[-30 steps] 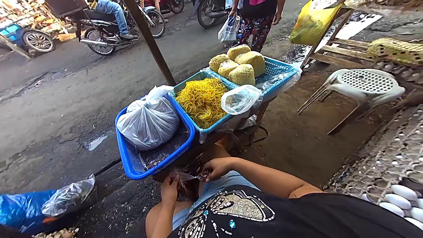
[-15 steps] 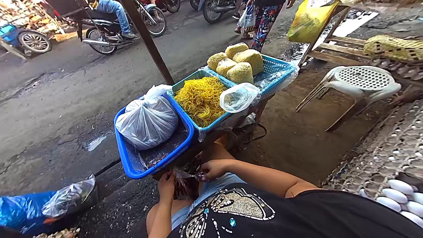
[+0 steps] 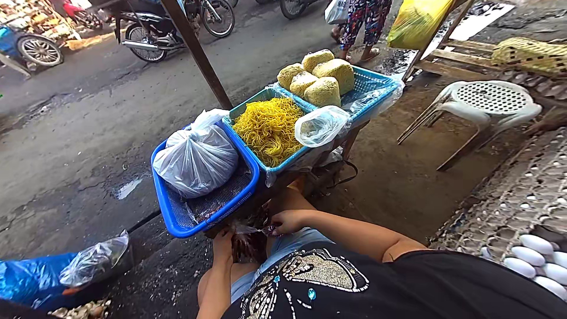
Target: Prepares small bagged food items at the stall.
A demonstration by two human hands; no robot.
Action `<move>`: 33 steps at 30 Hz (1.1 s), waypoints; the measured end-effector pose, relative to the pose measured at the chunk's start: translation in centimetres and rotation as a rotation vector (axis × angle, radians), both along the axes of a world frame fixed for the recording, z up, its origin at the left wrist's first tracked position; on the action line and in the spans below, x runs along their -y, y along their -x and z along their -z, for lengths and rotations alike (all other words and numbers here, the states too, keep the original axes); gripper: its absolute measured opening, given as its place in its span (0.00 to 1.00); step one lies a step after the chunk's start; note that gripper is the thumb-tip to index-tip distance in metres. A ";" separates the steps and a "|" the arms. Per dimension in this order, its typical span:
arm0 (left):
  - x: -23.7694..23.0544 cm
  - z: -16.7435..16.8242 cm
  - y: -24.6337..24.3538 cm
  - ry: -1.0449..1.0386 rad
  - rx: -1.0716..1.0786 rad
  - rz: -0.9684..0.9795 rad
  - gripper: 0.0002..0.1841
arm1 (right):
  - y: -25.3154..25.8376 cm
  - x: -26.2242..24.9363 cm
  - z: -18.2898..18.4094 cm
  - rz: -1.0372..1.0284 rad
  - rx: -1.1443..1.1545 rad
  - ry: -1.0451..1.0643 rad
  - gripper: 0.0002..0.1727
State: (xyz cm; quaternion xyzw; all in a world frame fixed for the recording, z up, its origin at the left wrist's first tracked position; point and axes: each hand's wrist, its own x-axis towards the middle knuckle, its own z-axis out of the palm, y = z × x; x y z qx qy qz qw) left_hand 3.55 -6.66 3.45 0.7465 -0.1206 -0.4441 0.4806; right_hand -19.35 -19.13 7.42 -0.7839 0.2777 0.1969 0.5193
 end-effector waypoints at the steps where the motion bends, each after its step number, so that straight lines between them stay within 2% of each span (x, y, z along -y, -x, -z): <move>1: 0.1 0.1 0.0 0.008 -0.034 -0.022 0.06 | 0.0 0.0 -0.1 -0.006 -0.009 0.004 0.25; 5: 0.2 -0.1 0.4 0.012 -0.109 -0.079 0.05 | 0.1 0.3 -0.7 -0.056 -0.017 0.011 0.25; 15: 0.8 0.3 0.5 -0.008 -0.070 -0.100 0.04 | -0.6 -0.2 -0.1 -0.151 -0.065 0.092 0.26; 18: 0.8 0.7 0.3 0.005 -0.049 -0.078 0.04 | -0.6 -0.2 0.3 -0.155 -0.054 0.096 0.27; 23: 0.8 0.8 0.6 -0.006 0.084 -0.013 0.06 | -1.0 -0.5 -1.1 -0.168 -0.073 0.119 0.26; 28: -0.2 1.7 1.1 0.008 0.238 0.027 0.10 | -1.2 -1.2 0.6 -0.131 -0.066 0.152 0.27; 33: -1.5 1.6 1.1 0.106 0.130 0.090 0.11 | -0.3 -1.1 1.9 -0.056 0.000 0.138 0.27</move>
